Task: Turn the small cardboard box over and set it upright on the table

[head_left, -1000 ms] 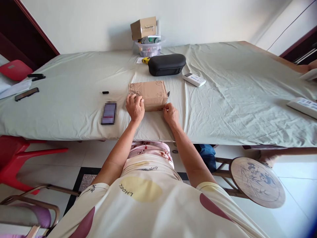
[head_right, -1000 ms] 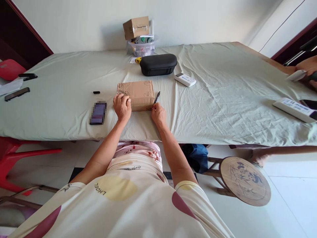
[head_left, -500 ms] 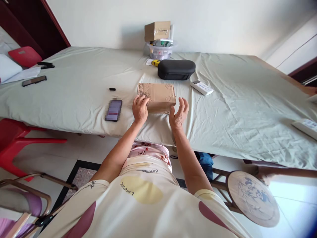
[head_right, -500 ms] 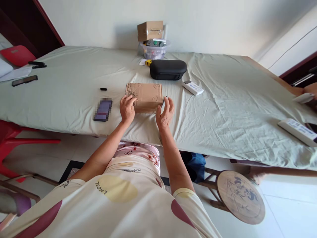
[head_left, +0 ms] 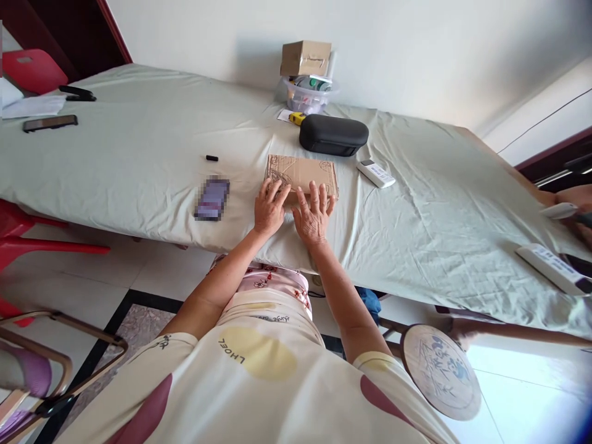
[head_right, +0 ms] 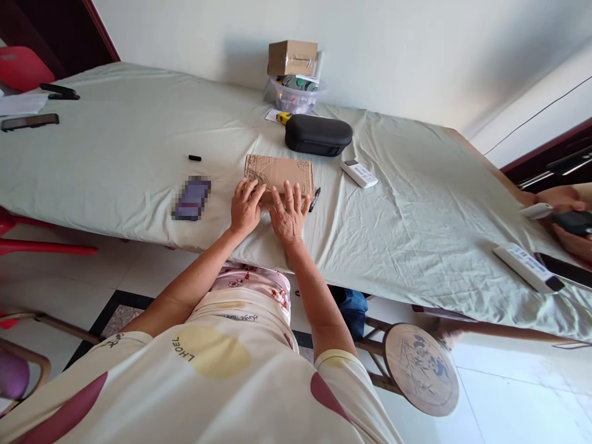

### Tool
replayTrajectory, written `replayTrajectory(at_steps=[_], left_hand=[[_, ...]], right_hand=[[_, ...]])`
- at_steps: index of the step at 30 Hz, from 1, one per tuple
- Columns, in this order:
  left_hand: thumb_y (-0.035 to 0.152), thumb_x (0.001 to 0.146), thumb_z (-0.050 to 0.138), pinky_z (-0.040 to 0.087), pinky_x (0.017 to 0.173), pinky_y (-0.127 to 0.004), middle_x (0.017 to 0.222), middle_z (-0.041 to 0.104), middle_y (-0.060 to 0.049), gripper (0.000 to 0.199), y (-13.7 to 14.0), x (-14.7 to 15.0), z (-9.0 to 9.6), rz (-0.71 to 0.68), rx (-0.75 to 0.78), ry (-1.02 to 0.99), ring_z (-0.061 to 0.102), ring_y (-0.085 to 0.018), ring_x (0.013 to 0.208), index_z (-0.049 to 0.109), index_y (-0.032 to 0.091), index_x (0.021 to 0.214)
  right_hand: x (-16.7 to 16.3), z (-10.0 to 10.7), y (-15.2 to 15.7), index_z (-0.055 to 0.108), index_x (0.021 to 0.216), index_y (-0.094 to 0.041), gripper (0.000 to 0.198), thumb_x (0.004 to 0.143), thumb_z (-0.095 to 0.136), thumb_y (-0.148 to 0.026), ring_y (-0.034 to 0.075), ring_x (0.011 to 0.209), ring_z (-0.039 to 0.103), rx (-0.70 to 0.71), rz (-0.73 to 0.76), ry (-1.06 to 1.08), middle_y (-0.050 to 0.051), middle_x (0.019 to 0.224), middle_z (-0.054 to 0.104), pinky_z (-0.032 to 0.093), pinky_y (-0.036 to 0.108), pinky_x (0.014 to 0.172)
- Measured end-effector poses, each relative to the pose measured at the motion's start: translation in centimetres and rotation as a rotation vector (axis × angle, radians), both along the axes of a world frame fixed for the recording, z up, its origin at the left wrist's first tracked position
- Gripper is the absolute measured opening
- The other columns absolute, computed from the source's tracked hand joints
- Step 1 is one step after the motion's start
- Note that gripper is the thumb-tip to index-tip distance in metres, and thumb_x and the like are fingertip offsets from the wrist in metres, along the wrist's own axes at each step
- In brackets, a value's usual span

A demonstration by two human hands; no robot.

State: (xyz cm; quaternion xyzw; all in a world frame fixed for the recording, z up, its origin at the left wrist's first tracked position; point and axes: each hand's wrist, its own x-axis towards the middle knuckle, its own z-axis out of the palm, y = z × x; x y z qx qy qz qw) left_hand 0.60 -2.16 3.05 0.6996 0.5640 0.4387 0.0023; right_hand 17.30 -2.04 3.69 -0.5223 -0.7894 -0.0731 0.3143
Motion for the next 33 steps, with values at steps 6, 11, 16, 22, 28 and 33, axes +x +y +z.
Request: replayTrajectory(at_steps=[6, 11, 16, 22, 28, 33], left_hand=[[0.015, 0.098, 0.049, 0.03, 0.138, -0.06, 0.163, 0.058, -0.01, 0.056, -0.1, -0.5, 0.1, -0.045, -0.013, 0.003, 0.037, -0.034, 0.164, 0.062, 0.025, 0.151], [0.016, 0.094, 0.057, 0.028, 0.138, -0.061, 0.167, 0.055, -0.011, 0.058, -0.3, -0.4, 0.1, -0.017, -0.014, 0.001, 0.035, -0.036, 0.165, 0.062, 0.025, 0.152], [0.032, 0.094, 0.073, 0.014, 0.135, -0.075, 0.18, 0.032, -0.018, 0.073, -0.7, -0.7, 0.3, 0.088, -0.057, -0.007, 0.016, -0.044, 0.171, 0.05, 0.023, 0.162], [0.054, 0.09, 0.08, 0.015, 0.131, -0.081, 0.183, 0.021, -0.018, 0.084, -1.4, -0.5, 0.2, 0.073, -0.092, 0.012, 0.004, -0.05, 0.171, 0.05, 0.027, 0.163], [0.052, 0.095, 0.074, 0.024, 0.135, -0.07, 0.185, 0.016, -0.016, 0.073, -1.5, 0.3, -0.5, -0.022, -0.044, -0.022, 0.006, -0.044, 0.172, 0.052, 0.025, 0.16], [0.046, 0.096, 0.074, 0.021, 0.137, -0.065, 0.183, 0.02, -0.02, 0.066, -1.0, 0.1, -0.7, -0.041, -0.009, -0.034, 0.01, -0.043, 0.172, 0.057, 0.021, 0.155]], right_hand=[[2.3, -0.8, 0.7, 0.055, 0.159, -0.029, 0.054, 0.108, 0.048, -0.043, 0.038, 0.165, 0.031, 0.074, -0.184, 0.099, 0.015, 0.174, 0.042, 0.026, 0.071, 0.13], [4.3, -2.0, 1.8, 0.057, 0.155, -0.019, 0.056, 0.109, 0.036, -0.041, 0.033, 0.142, 0.057, 0.106, -0.139, 0.331, 0.022, 0.151, 0.055, 0.051, 0.057, 0.117], [4.3, -2.5, 1.8, 0.059, 0.152, -0.021, 0.053, 0.107, 0.039, -0.038, 0.028, 0.116, 0.066, 0.056, 0.002, 0.449, 0.017, 0.128, 0.062, 0.064, 0.047, 0.097], [2.4, -2.5, 0.7, 0.061, 0.152, -0.025, 0.051, 0.106, 0.042, -0.036, 0.028, 0.112, 0.067, 0.044, 0.24, 0.386, 0.016, 0.123, 0.068, 0.066, 0.049, 0.095], [0.9, -2.4, 0.2, 0.058, 0.157, -0.025, 0.053, 0.111, 0.036, -0.04, 0.028, 0.126, 0.065, -0.001, 0.366, 0.257, 0.016, 0.133, 0.066, 0.059, 0.052, 0.113], [1.6, -1.9, 0.7, 0.058, 0.157, -0.026, 0.052, 0.111, 0.042, -0.043, 0.029, 0.128, 0.065, -0.043, 0.225, 0.235, 0.015, 0.135, 0.068, 0.055, 0.051, 0.118]])
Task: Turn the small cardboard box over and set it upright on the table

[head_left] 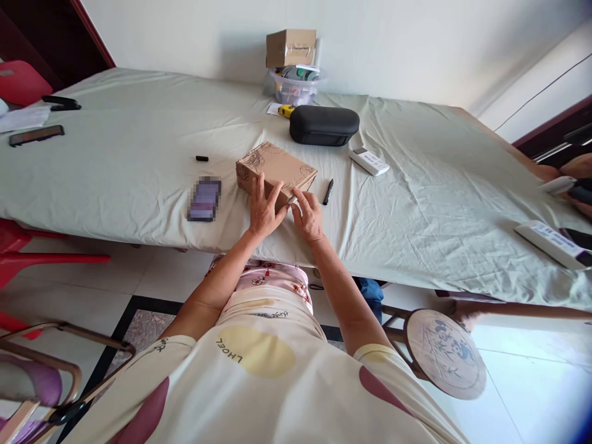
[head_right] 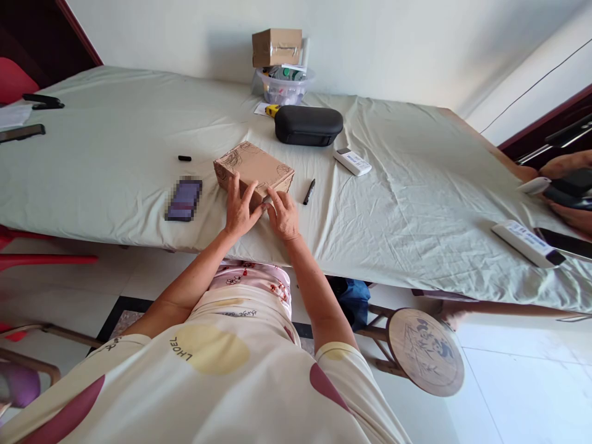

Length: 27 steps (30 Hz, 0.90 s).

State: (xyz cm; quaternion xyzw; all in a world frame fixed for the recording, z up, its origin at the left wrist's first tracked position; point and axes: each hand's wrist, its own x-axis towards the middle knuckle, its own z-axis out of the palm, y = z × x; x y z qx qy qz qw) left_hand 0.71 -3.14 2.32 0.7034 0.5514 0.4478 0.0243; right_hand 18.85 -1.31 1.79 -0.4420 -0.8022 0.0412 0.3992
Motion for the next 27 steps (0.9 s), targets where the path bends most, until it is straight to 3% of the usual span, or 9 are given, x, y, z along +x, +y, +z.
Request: replayTrajectory(at_steps=[8, 13, 20, 27], left_hand=[[0.043, 0.107, 0.056, 0.025, 0.14, -0.054, 0.184, 0.024, -0.01, 0.046, 0.0, -1.3, -0.1, -0.122, -0.008, -0.008, 0.017, -0.031, 0.173, 0.063, 0.026, 0.149], [0.051, 0.112, 0.04, 0.031, 0.138, -0.049, 0.181, 0.031, -0.01, 0.048, 0.2, -2.8, -0.8, -0.181, 0.023, -0.045, 0.027, -0.028, 0.17, 0.066, 0.026, 0.145], [0.058, 0.111, 0.041, 0.04, 0.134, -0.044, 0.174, 0.044, -0.01, 0.051, 1.3, -3.6, -3.0, -0.187, 0.128, -0.189, 0.046, -0.027, 0.16, 0.066, 0.027, 0.143], [0.063, 0.109, 0.042, 0.042, 0.131, -0.049, 0.163, 0.057, -0.014, 0.053, 1.2, -3.8, -3.1, -0.143, 0.144, -0.26, 0.053, -0.029, 0.154, 0.066, 0.027, 0.141]], right_hand=[[1.7, -0.1, 1.5, 0.048, 0.164, -0.02, 0.059, 0.111, 0.035, -0.041, 0.028, 0.117, 0.069, -0.064, -0.196, 0.094, 0.016, 0.129, 0.071, 0.056, 0.05, 0.111], [2.8, -1.0, 2.5, 0.045, 0.166, -0.018, 0.063, 0.112, 0.033, -0.048, 0.029, 0.114, 0.068, -0.08, -0.312, 0.167, 0.017, 0.124, 0.071, 0.055, 0.048, 0.108], [2.6, -2.2, 3.1, 0.07, 0.135, -0.023, 0.05, 0.111, 0.039, -0.054, 0.027, 0.101, 0.07, -0.062, -0.23, 0.232, 0.012, 0.107, 0.073, 0.058, 0.039, 0.092], [2.3, -2.2, 2.7, 0.069, 0.142, -0.024, 0.053, 0.111, 0.041, -0.055, 0.025, 0.095, 0.072, -0.093, -0.237, 0.255, 0.01, 0.105, 0.074, 0.059, 0.038, 0.09]])
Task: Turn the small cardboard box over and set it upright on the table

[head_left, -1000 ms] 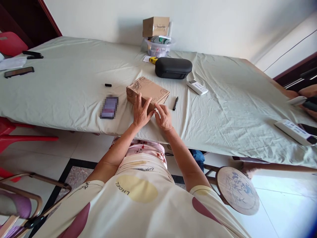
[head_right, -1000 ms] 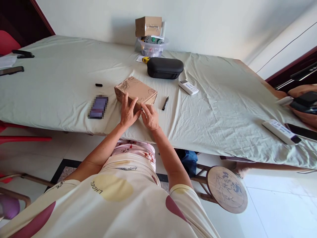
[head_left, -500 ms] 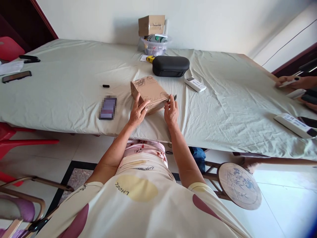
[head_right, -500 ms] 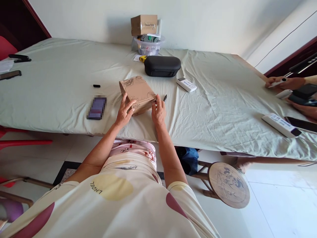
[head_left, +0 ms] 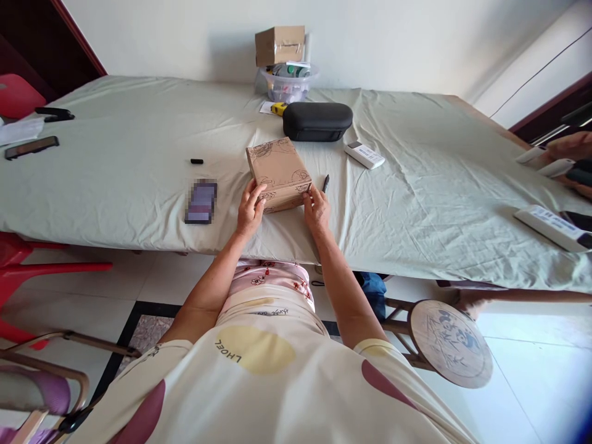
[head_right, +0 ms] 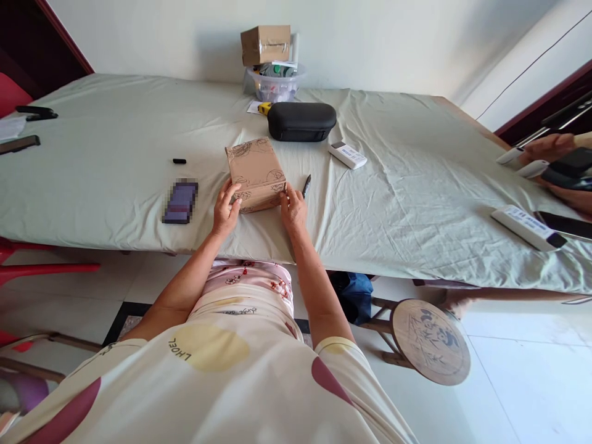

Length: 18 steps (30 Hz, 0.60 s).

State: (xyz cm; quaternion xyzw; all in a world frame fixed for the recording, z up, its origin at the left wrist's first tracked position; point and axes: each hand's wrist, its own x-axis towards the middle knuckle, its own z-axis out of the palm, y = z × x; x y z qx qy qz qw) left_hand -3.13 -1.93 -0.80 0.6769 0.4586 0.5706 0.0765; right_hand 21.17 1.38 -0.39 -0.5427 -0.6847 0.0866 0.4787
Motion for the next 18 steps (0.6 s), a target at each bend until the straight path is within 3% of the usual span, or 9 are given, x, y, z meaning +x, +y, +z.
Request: replayTrajectory(at_steps=[6, 10, 13, 18], left_hand=[[0.076, 0.104, 0.044, 0.048, 0.126, -0.046, 0.15, 0.064, -0.016, 0.064, 0.5, -0.5, -0.6, -0.01, -0.024, -0.145, 0.058, -0.03, 0.147, 0.061, 0.025, 0.14], [0.084, 0.096, 0.054, 0.063, 0.099, -0.036, 0.142, 0.066, -0.015, 0.072, 1.2, -0.9, -1.2, -0.106, -0.147, -0.322, 0.07, -0.027, 0.127, 0.054, 0.027, 0.14], [0.082, 0.093, 0.063, 0.065, 0.083, -0.032, 0.136, 0.067, -0.014, 0.07, 1.3, -1.0, -1.4, -0.174, -0.216, -0.413, 0.074, -0.024, 0.113, 0.052, 0.027, 0.135], [0.06, 0.102, 0.063, 0.063, 0.095, -0.035, 0.125, 0.073, -0.011, 0.042, 0.8, -0.5, -1.0, -0.051, -0.235, -0.268, 0.075, -0.023, 0.11, 0.058, 0.024, 0.124]], right_hand=[[-0.1, -0.2, 0.1, 0.075, 0.133, -0.024, 0.058, 0.108, 0.042, -0.064, 0.025, 0.096, 0.074, -0.021, -0.032, 0.055, 0.012, 0.108, 0.077, 0.061, 0.041, 0.094], [-0.2, -0.1, 0.0, 0.072, 0.135, -0.024, 0.057, 0.108, 0.043, -0.065, 0.025, 0.09, 0.076, -0.057, 0.042, 0.16, 0.01, 0.105, 0.079, 0.063, 0.045, 0.093], [-0.2, 0.2, -0.1, 0.069, 0.138, -0.026, 0.053, 0.108, 0.044, -0.062, 0.022, 0.084, 0.075, -0.004, 0.09, 0.25, 0.007, 0.1, 0.078, 0.065, 0.041, 0.087], [-0.2, 0.3, 0.0, 0.064, 0.145, -0.029, 0.051, 0.109, 0.046, -0.061, 0.019, 0.082, 0.075, 0.114, 0.119, 0.358, 0.006, 0.101, 0.076, 0.066, 0.037, 0.08]])
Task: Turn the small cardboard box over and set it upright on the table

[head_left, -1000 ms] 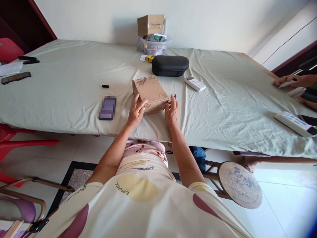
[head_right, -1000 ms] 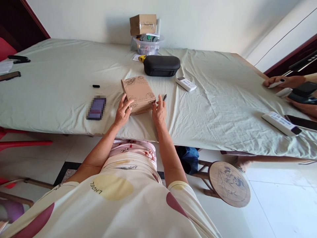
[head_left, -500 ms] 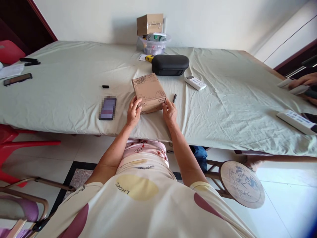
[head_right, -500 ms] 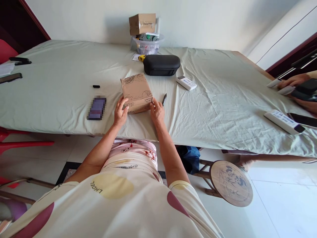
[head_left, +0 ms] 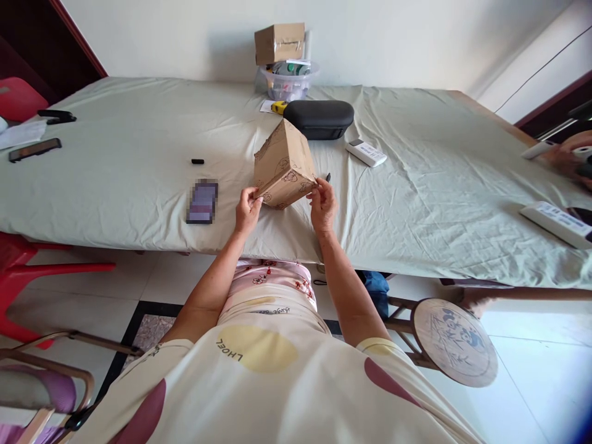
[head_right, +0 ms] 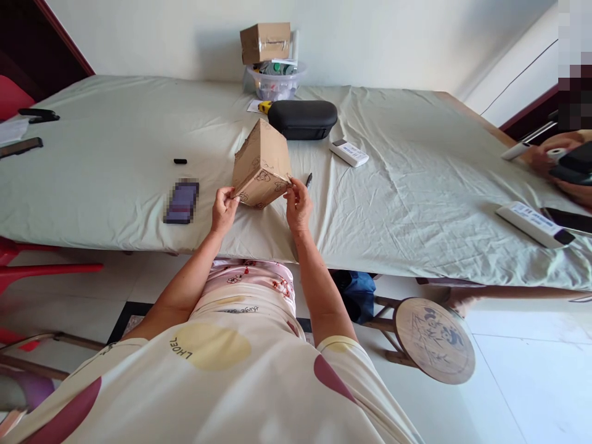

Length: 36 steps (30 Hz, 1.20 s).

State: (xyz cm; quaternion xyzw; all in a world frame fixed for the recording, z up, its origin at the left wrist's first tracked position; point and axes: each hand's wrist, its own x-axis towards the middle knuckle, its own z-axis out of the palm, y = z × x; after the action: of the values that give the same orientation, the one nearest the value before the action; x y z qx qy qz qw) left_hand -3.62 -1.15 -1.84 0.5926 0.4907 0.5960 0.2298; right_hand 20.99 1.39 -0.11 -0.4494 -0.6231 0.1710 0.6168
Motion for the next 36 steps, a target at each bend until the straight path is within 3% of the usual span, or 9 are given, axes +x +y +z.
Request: replayTrajectory(at_steps=[5, 8, 11, 18, 22, 29, 36], left_hand=[[0.029, 0.097, 0.069, 0.06, 0.095, -0.036, 0.127, 0.074, -0.012, 0.015, -0.4, 0.3, 0.6, 0.126, -0.012, 0.15, 0.07, -0.027, 0.123, 0.061, 0.024, 0.108], [0.02, 0.093, 0.069, 0.057, 0.092, -0.035, 0.112, 0.077, -0.008, 0.012, -0.5, 0.5, 0.9, 0.125, -0.113, 0.242, 0.073, -0.024, 0.102, 0.058, 0.025, 0.095], [0.021, 0.094, 0.068, 0.053, 0.085, -0.033, 0.092, 0.075, -0.004, 0.017, -0.6, 0.6, 1.2, 0.141, -0.181, 0.343, 0.07, -0.023, 0.088, 0.054, 0.026, 0.085], [0.024, 0.095, 0.062, 0.048, 0.078, -0.03, 0.079, 0.069, -0.001, 0.019, -0.7, 0.6, 1.3, 0.14, -0.161, 0.352, 0.065, -0.022, 0.079, 0.051, 0.027, 0.08], [0.017, 0.093, 0.065, 0.048, 0.078, -0.031, 0.076, 0.067, 0.0, 0.024, -0.6, 0.5, 1.2, 0.15, -0.16, 0.301, 0.064, -0.023, 0.077, 0.05, 0.027, 0.077], [0.014, 0.093, 0.064, 0.047, 0.074, -0.029, 0.073, 0.063, 0.002, 0.027, -0.7, 0.3, 1.4, 0.14, -0.137, 0.271, 0.061, -0.02, 0.073, 0.047, 0.027, 0.076], [0.018, 0.092, 0.069, 0.055, 0.084, -0.033, 0.084, 0.071, -0.001, 0.02, -0.7, 0.6, 1.3, 0.137, -0.166, 0.263, 0.071, -0.023, 0.084, 0.053, 0.026, 0.083]], right_hand=[[-0.5, -0.3, 0.0, 0.054, 0.156, -0.031, 0.059, 0.104, 0.054, -0.06, 0.017, 0.082, 0.074, -0.037, 0.098, -0.021, 0.004, 0.104, 0.077, 0.066, 0.033, 0.078], [-0.7, -0.4, -0.1, 0.064, 0.144, -0.029, 0.052, 0.101, 0.059, -0.058, 0.017, 0.078, 0.073, -0.098, 0.136, -0.061, 0.005, 0.11, 0.078, 0.066, 0.036, 0.079], [-0.7, -0.3, -0.2, 0.069, 0.127, -0.026, 0.04, 0.098, 0.062, -0.052, 0.017, 0.076, 0.071, -0.164, 0.129, -0.122, 0.005, 0.107, 0.079, 0.064, 0.037, 0.079], [-0.6, 0.2, -0.6, 0.065, 0.102, -0.025, 0.016, 0.091, 0.065, -0.037, 0.02, 0.081, 0.068, -0.235, 0.089, -0.283, 0.002, 0.087, 0.074, 0.057, 0.037, 0.085], [-0.7, 0.1, -0.7, 0.063, 0.096, -0.025, 0.013, 0.088, 0.067, -0.035, 0.021, 0.081, 0.063, -0.277, 0.099, -0.384, 0.003, 0.088, 0.072, 0.053, 0.037, 0.081], [-0.5, -0.2, -0.5, 0.058, 0.079, -0.025, 0.02, 0.087, 0.072, -0.036, 0.023, 0.083, 0.057, -0.231, 0.092, -0.503, 0.005, 0.086, 0.066, 0.05, 0.037, 0.081], [-0.4, 0.1, -0.7, 0.057, 0.078, -0.024, 0.02, 0.09, 0.071, -0.033, 0.024, 0.084, 0.057, -0.271, 0.096, -0.527, 0.005, 0.087, 0.065, 0.049, 0.038, 0.083]])
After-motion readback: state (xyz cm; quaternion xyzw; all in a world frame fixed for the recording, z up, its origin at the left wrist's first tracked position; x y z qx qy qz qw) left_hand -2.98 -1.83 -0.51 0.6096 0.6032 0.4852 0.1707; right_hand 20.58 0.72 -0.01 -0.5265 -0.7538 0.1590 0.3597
